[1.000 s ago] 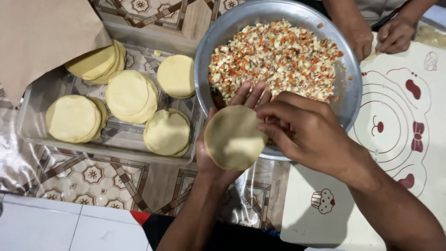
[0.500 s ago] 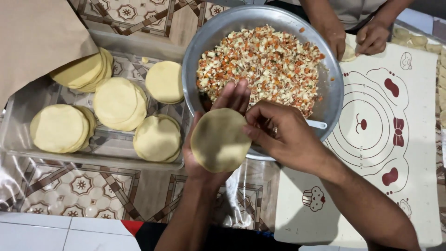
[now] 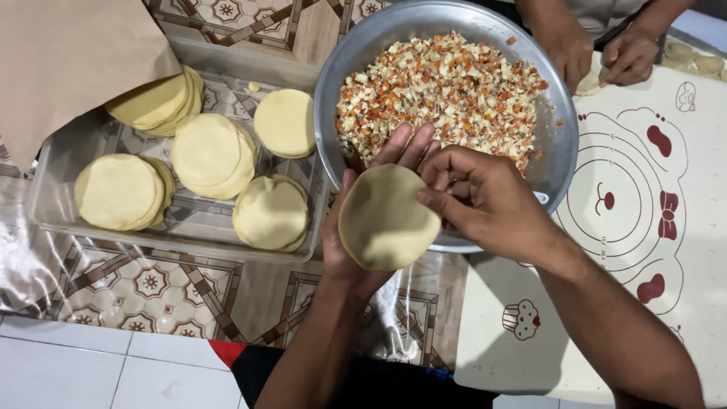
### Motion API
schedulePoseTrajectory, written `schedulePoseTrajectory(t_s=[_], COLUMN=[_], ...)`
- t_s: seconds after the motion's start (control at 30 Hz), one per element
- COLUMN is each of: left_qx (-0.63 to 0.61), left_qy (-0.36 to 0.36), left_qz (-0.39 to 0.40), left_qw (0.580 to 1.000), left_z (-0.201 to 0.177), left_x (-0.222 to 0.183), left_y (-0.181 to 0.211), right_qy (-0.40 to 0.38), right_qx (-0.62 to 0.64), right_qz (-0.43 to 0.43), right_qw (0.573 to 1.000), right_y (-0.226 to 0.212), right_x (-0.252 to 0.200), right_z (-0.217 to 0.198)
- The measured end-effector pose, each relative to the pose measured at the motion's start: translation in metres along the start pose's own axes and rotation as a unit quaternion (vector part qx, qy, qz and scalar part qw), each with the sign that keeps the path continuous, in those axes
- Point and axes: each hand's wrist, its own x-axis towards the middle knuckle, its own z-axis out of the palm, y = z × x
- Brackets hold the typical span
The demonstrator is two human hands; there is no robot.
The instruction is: Filling circular dough wrappers with a vegetable and meat mixture and folding them into crescent-shaped pastries.
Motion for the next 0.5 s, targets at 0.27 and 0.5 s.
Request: schedulePoseTrajectory(t_s=[0.27,0.5], left_qx=[-0.049,-0.043], left_qy=[0.034,0.081], left_qz=[0.017,0.043], left_qw=[0.998,0.995], left_z=[0.003,0.011], left_x=[0.0,0.001], left_y=[-0.003,0.016], right_qy=[0.004,0.055], right_qx=[-0.037,-0.28], right_qz=[-0.025,-0.162], right_qw=[0.999,0.945], right_y=[0.0,0.014], right_x=[0.002,0.0], right_z=[0.0,-0.025])
